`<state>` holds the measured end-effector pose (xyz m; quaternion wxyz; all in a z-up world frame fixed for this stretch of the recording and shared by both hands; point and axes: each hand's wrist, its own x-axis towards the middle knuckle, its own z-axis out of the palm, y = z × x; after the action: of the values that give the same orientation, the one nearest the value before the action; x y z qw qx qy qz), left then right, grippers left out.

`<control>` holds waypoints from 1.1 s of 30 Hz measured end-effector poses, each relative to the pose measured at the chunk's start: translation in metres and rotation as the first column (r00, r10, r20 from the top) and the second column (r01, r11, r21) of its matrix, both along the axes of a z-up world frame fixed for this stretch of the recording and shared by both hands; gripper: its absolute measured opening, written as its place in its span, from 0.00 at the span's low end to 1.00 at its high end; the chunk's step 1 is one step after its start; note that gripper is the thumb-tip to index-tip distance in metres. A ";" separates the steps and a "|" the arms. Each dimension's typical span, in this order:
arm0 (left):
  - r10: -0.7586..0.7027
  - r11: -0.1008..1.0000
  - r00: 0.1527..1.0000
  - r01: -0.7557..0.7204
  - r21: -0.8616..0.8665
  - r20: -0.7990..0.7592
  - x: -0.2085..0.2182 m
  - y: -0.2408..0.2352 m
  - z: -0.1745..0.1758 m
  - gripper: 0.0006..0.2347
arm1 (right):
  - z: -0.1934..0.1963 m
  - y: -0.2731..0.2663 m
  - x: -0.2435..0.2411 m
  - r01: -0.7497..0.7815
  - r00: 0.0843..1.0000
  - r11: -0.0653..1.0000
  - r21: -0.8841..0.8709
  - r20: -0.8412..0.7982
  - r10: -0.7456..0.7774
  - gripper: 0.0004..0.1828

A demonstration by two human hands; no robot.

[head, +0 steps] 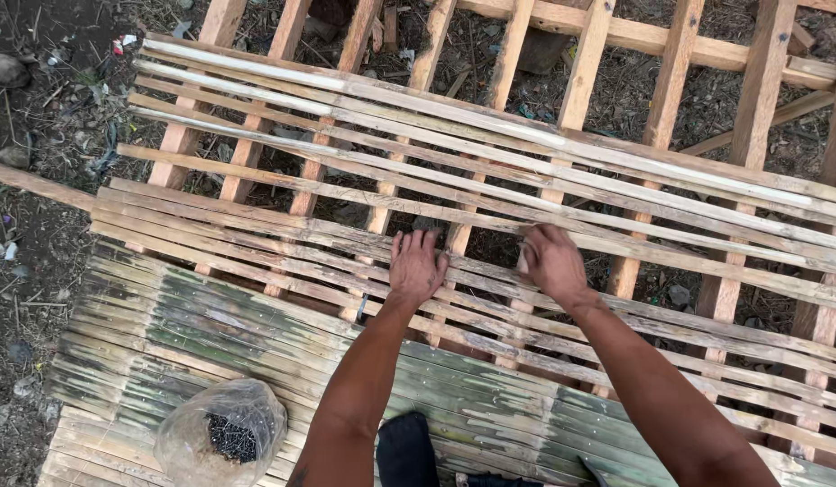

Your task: The person hammers nails into bamboo slats laid over a wooden frame, then positions a bundle of thin bamboo strips across the frame and continues nailing them in place. The work proceeds methodically along the frame, securing each strip with a hammer and nails from a nearby container.

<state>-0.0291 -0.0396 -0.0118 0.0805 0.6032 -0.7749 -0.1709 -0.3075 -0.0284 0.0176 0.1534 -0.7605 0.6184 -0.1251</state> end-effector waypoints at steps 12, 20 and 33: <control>0.385 0.921 0.897 -0.388 0.033 -0.215 -0.054 -0.024 -0.008 0.40 | -0.005 -0.106 -0.071 0.233 0.964 0.972 0.006 -0.136 -0.230 0.39; 0.251 0.967 0.947 -0.236 0.097 -0.201 -0.041 -0.059 -0.010 0.42 | 0.006 -0.162 -0.085 0.314 0.913 0.882 0.352 -0.366 -0.180 0.33; 0.057 0.956 0.996 -0.033 0.293 -0.074 0.004 -0.063 0.017 0.42 | 0.003 -0.158 -0.123 0.080 0.954 0.989 -0.128 -0.277 -0.113 0.19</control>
<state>-0.0251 -0.1031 0.0055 0.0262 0.6184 -0.7234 -0.3059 -0.4304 -0.1864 0.0202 0.0126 -0.7471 0.6620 -0.0579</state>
